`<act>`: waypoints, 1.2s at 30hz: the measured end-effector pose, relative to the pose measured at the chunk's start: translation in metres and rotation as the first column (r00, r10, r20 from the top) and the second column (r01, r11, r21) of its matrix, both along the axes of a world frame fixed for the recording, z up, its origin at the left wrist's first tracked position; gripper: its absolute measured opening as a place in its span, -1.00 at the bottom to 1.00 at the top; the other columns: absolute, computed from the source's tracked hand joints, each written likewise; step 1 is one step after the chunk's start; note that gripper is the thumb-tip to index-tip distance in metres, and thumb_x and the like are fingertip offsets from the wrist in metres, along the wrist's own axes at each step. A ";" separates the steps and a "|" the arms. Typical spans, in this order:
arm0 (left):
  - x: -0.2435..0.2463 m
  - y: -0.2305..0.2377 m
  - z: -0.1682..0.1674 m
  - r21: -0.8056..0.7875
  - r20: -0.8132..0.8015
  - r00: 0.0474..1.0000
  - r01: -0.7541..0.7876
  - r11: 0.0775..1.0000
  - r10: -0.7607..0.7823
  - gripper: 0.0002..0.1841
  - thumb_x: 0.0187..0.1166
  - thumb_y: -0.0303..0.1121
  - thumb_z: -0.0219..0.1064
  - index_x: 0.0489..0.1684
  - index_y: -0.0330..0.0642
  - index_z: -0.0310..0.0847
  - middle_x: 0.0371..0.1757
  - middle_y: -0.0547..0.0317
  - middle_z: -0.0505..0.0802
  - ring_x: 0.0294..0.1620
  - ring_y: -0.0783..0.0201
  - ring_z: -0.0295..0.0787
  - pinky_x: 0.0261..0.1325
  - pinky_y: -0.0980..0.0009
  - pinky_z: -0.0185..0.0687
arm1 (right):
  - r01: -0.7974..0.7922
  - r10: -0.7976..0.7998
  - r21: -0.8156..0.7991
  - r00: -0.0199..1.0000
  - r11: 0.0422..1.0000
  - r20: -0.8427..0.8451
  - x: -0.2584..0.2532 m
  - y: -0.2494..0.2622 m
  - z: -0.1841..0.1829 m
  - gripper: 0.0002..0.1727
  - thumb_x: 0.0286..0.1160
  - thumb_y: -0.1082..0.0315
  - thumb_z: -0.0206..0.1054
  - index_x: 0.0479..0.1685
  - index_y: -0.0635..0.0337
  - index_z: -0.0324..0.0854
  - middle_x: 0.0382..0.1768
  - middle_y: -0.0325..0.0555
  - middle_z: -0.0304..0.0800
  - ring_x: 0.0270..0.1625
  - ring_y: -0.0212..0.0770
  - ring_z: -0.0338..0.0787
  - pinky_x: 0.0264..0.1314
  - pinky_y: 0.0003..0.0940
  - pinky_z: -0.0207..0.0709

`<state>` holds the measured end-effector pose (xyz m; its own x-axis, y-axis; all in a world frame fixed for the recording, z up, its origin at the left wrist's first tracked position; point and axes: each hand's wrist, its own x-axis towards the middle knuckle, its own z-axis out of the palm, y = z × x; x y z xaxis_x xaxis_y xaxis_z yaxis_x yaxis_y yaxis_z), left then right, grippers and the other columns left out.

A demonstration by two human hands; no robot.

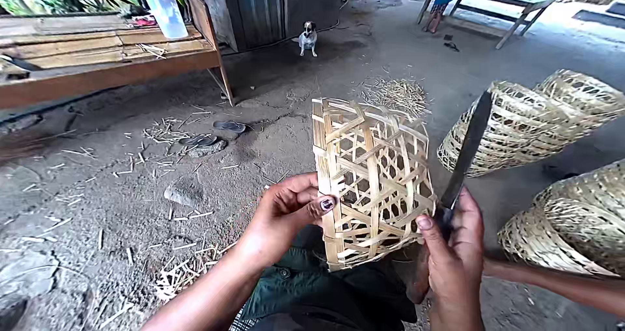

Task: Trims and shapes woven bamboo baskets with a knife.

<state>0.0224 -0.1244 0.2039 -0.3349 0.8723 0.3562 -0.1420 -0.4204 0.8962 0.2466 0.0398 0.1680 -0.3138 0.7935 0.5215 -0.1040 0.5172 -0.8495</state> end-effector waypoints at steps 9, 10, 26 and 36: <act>0.043 0.029 -0.040 -0.068 -0.022 0.996 -0.090 0.994 0.088 -0.74 0.74 -0.46 0.24 0.26 -0.41 0.58 -0.03 0.09 0.91 -0.09 0.27 0.91 0.03 0.33 0.90 | -0.443 0.449 -0.118 0.893 0.888 0.022 0.009 -0.036 0.036 -0.44 0.89 0.10 0.04 0.68 0.27 0.33 -0.29 -0.25 0.72 -0.44 -0.44 0.65 -0.47 -0.58 0.58; 0.044 0.029 -0.040 -0.074 -0.026 0.997 -0.081 0.994 0.079 -0.76 0.73 -0.45 0.25 0.20 -0.40 0.63 -0.04 0.09 0.92 -0.10 0.27 0.91 0.03 0.33 0.90 | -0.514 0.525 -0.193 0.851 0.836 0.012 0.007 -0.038 0.035 -0.42 0.87 0.13 0.08 0.72 0.27 0.28 -0.27 -0.20 0.73 -0.43 -0.43 0.66 -0.46 -0.58 0.60; 0.048 0.027 -0.041 -0.053 -0.256 0.960 -0.132 0.990 0.114 -0.81 0.75 -0.35 0.26 0.01 -0.31 0.71 -0.24 0.24 0.90 -0.26 0.42 0.87 -0.08 0.46 0.87 | -0.670 0.670 -0.397 0.724 0.628 -0.164 -0.010 -0.034 0.033 -0.61 0.79 0.34 0.18 0.48 0.32 0.43 -0.31 -0.08 0.70 -0.42 -0.40 0.68 -0.41 -0.59 0.62; 0.047 0.030 -0.046 -0.077 -0.299 0.938 -0.208 0.975 0.177 -0.83 0.74 -0.32 0.28 -0.16 -0.23 0.69 -0.38 0.30 0.86 -0.38 0.45 0.84 -0.21 0.49 0.85 | -0.562 0.594 -0.307 0.804 0.769 0.015 -0.019 -0.040 0.029 -0.62 0.77 0.39 0.20 0.45 0.39 0.42 -0.33 -0.09 0.71 -0.43 -0.40 0.65 -0.45 -0.58 0.57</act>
<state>0.0693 -0.0940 0.1575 -0.3970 0.8394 0.3713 0.2034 -0.3140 0.9274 0.2279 0.0001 0.1973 -0.7990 0.5477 0.2483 -0.2096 0.1334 -0.9686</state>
